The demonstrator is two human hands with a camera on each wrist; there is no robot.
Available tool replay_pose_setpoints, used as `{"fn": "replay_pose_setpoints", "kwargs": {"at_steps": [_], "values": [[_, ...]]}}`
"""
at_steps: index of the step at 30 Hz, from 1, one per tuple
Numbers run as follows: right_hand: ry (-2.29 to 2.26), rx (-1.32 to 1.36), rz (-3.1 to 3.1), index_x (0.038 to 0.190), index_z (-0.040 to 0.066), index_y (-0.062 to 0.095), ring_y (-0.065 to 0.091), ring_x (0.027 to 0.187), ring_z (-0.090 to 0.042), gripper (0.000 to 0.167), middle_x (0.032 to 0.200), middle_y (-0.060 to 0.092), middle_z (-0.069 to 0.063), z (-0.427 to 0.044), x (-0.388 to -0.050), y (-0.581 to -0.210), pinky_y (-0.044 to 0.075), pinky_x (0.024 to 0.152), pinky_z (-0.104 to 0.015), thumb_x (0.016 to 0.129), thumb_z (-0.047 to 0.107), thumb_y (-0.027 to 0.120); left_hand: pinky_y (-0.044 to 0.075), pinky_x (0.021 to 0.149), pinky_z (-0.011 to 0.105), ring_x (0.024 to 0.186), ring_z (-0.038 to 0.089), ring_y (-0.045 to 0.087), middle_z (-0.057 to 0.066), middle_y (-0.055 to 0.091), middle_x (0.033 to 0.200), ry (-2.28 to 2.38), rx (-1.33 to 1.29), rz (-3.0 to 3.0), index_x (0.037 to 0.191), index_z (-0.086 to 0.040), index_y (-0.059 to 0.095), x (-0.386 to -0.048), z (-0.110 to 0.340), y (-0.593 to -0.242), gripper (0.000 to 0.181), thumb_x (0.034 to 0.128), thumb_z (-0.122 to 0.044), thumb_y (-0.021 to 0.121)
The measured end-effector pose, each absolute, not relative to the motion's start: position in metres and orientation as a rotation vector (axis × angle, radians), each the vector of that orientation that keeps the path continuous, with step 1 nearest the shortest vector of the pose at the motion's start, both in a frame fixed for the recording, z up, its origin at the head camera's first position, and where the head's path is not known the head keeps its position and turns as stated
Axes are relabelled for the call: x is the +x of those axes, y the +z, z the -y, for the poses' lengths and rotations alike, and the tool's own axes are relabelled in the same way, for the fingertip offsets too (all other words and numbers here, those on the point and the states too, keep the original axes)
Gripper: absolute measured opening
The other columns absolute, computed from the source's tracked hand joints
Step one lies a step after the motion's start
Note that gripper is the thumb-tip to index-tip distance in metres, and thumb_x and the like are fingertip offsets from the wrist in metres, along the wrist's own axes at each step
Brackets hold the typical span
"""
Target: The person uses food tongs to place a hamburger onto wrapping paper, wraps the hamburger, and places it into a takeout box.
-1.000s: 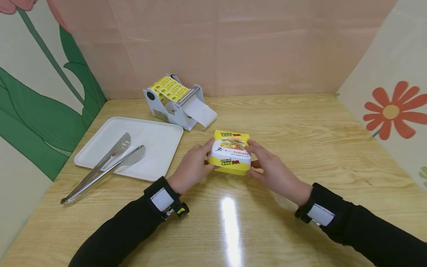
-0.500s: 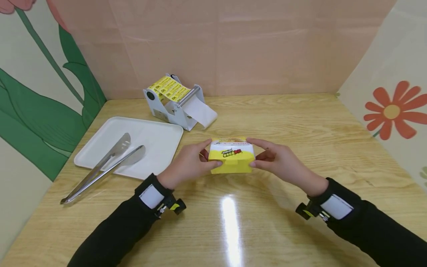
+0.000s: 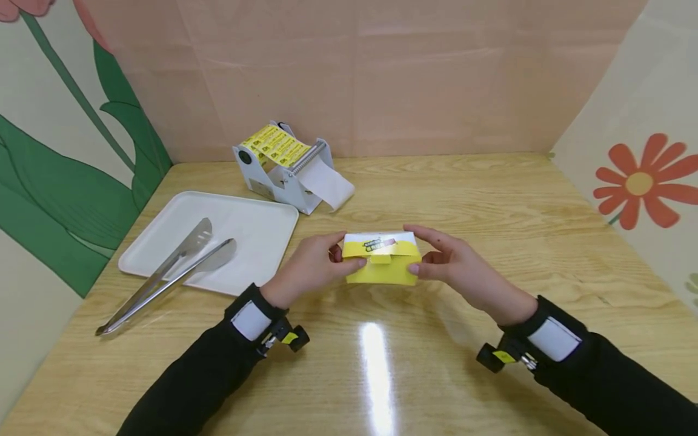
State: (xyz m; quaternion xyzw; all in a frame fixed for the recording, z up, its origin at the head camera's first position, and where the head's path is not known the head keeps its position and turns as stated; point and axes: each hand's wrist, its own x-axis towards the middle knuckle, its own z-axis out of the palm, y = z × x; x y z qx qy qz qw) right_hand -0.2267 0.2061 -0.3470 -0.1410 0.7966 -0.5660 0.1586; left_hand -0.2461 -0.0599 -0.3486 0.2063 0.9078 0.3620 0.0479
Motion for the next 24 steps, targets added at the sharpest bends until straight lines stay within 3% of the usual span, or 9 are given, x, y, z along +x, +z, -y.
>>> {"fn": "replay_pose_setpoints", "kwargs": {"at_steps": [10,14,20,24], "values": [[-1.614,-0.386,-2.309,0.151,0.012,0.033,0.058,0.086,-0.023,0.068,0.152,0.030,-0.011,-0.2037,-0.2315,-0.3462,0.053,0.080,-0.034,0.092,0.014,0.067,0.035,0.057,0.024,0.067,0.015,0.047,0.002,0.052,0.074,1.048,0.647,-2.741,0.113,-0.011,0.062,-0.2484,0.0577,-0.3423,0.037,0.0893,-0.038,0.070],[-1.608,-0.416,-2.372,0.149,0.014,0.037,0.060,0.085,-0.025,0.064,0.147,0.036,-0.013,-0.2060,-0.2306,-0.3489,0.054,0.078,-0.034,0.093,0.017,0.067,0.035,0.057,0.025,0.067,0.015,0.047,0.002,0.052,0.074,1.015,0.608,-2.753,0.119,-0.012,0.062,-0.2499,0.0567,-0.3442,0.043,0.0906,-0.043,0.067],[-1.433,-0.677,-2.648,0.145,0.005,0.041,0.062,0.079,-0.020,0.061,0.143,0.040,-0.020,-0.2066,-0.2290,-0.3507,0.052,0.064,-0.026,0.091,0.012,0.069,0.036,0.057,0.025,0.065,0.015,0.048,0.002,0.053,0.072,0.962,0.598,-2.802,0.119,-0.012,0.063,-0.2522,0.0548,-0.3455,0.044,0.0903,-0.046,0.065],[-1.216,-0.898,-2.976,0.141,0.002,0.047,0.060,0.090,-0.023,0.058,0.140,0.043,-0.022,-0.2023,-0.2290,-0.3479,0.054,0.072,-0.034,0.089,0.013,0.072,0.036,0.058,0.025,0.066,0.015,0.047,0.001,0.053,0.072,0.934,0.590,-2.813,0.123,-0.013,0.063,-0.2535,0.0548,-0.3439,0.048,0.0892,-0.047,0.066]]}}
